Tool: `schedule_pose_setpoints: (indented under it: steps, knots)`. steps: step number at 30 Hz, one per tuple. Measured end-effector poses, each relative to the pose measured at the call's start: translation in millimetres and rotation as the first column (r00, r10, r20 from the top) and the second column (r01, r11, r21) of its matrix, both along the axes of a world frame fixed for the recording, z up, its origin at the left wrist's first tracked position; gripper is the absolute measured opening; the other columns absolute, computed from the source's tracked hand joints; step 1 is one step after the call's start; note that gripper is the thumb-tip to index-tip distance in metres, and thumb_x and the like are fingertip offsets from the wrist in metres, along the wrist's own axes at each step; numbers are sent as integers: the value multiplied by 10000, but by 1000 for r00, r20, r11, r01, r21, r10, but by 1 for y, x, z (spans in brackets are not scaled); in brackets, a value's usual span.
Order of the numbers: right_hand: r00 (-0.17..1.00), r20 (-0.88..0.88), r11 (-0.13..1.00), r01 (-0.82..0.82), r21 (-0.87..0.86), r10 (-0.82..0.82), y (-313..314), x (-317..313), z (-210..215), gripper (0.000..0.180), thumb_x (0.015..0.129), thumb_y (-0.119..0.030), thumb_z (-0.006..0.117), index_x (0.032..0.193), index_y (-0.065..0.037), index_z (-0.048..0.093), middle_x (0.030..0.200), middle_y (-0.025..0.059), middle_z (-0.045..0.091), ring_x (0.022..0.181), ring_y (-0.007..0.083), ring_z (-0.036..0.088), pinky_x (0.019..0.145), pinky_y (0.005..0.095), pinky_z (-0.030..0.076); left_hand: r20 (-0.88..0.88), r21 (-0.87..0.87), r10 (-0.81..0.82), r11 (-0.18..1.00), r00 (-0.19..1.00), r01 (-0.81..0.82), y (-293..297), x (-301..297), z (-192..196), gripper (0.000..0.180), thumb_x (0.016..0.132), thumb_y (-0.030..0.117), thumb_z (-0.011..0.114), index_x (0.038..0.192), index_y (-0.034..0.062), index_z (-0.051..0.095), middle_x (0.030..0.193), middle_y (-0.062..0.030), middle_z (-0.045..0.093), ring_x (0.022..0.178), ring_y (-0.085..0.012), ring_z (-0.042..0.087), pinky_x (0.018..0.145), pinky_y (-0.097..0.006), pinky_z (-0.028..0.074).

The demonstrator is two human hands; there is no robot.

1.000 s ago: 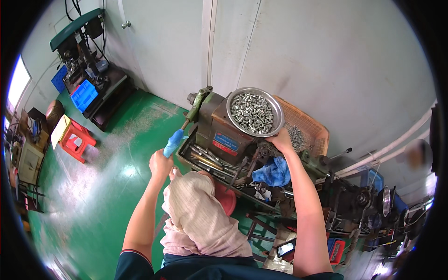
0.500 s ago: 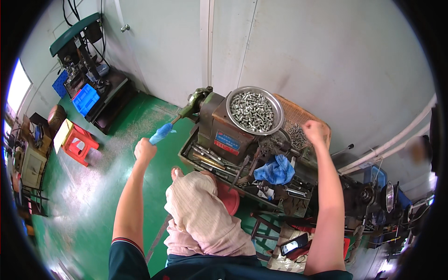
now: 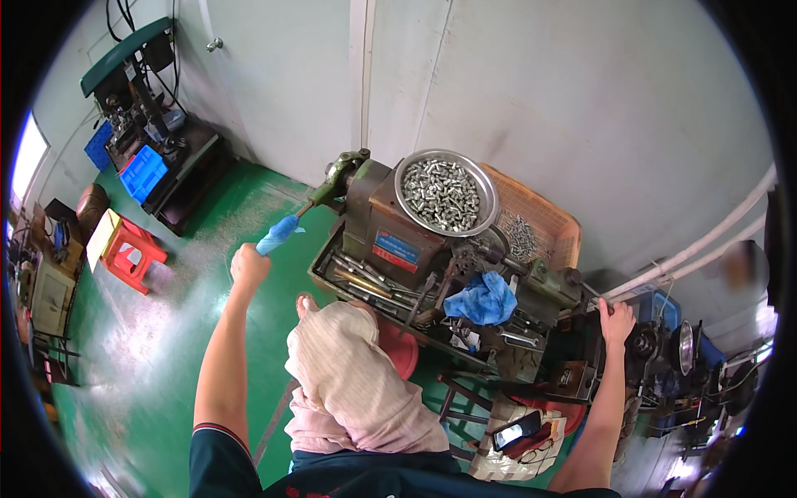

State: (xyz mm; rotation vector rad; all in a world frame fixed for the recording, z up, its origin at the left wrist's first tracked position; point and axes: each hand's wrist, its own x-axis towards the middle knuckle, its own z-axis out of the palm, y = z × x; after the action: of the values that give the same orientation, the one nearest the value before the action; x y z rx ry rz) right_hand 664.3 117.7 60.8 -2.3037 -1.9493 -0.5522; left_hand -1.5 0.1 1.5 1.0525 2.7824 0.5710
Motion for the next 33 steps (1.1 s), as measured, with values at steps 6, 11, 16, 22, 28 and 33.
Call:
schedule_pose_setpoints:
  steps: [6, 11, 16, 22, 28, 33]
  knots:
    - [998, 9, 994, -60, 90, 60, -20, 1, -6, 540, 740, -507, 469, 561, -4, 543, 580, 198, 545, 570, 364, 542, 535, 432, 425, 22, 5, -9, 1000, 1000, 9, 2, 1, -1, 176, 670, 201, 545, 764, 73, 622, 778, -183, 587, 765, -337, 561, 683, -403, 444]
    - [1000, 14, 997, -6, 79, 5, -26, -7, -5, 543, 739, -517, 463, 580, -7, 558, 595, 201, 551, 588, 361, 549, 549, 431, 430, 21, 22, -14, 1000, 1000, 14, 1, 0, -2, 177, 671, 203, 544, 760, 70, 622, 767, -185, 587, 754, -341, 562, 674, -408, 446]
    - [1000, 29, 996, 8, 83, -10, -27, -9, -4, 551, 738, -527, 456, 585, -8, 562, 597, 202, 552, 595, 361, 551, 554, 436, 431, 24, 22, -8, 1000, 1000, 8, 2, -1, -4, 176, 670, 201, 544, 750, 67, 624, 759, -185, 587, 748, -341, 563, 674, -408, 445]
    - [999, 30, 998, 20, 60, -22, -28, -13, -2, 555, 740, -532, 450, 589, -11, 565, 598, 203, 553, 599, 360, 553, 556, 437, 431, 12, 73, 2, 997, 1000, -3, 2, -1, -8, 176, 668, 199, 543, 749, 67, 626, 756, -186, 587, 744, -341, 563, 672, -408, 445]
    - [998, 40, 997, 46, 55, -48, -29, -14, -3, 557, 743, -537, 441, 612, -14, 582, 604, 208, 556, 608, 359, 557, 566, 433, 434, 36, 65, 4, 998, 999, -7, 3, 3, -3, 177, 670, 196, 546, 762, 70, 629, 763, -189, 586, 752, -341, 562, 681, -405, 444]
    - [995, 26, 995, 94, 29, -95, -31, -20, -2, 581, 749, -551, 417, 620, -10, 587, 625, 208, 562, 636, 360, 559, 595, 434, 438, 34, 70, 8, 997, 999, -10, 3, 1, -6, 187, 672, 198, 550, 786, 72, 629, 777, -188, 587, 763, -339, 561, 691, -405, 441]
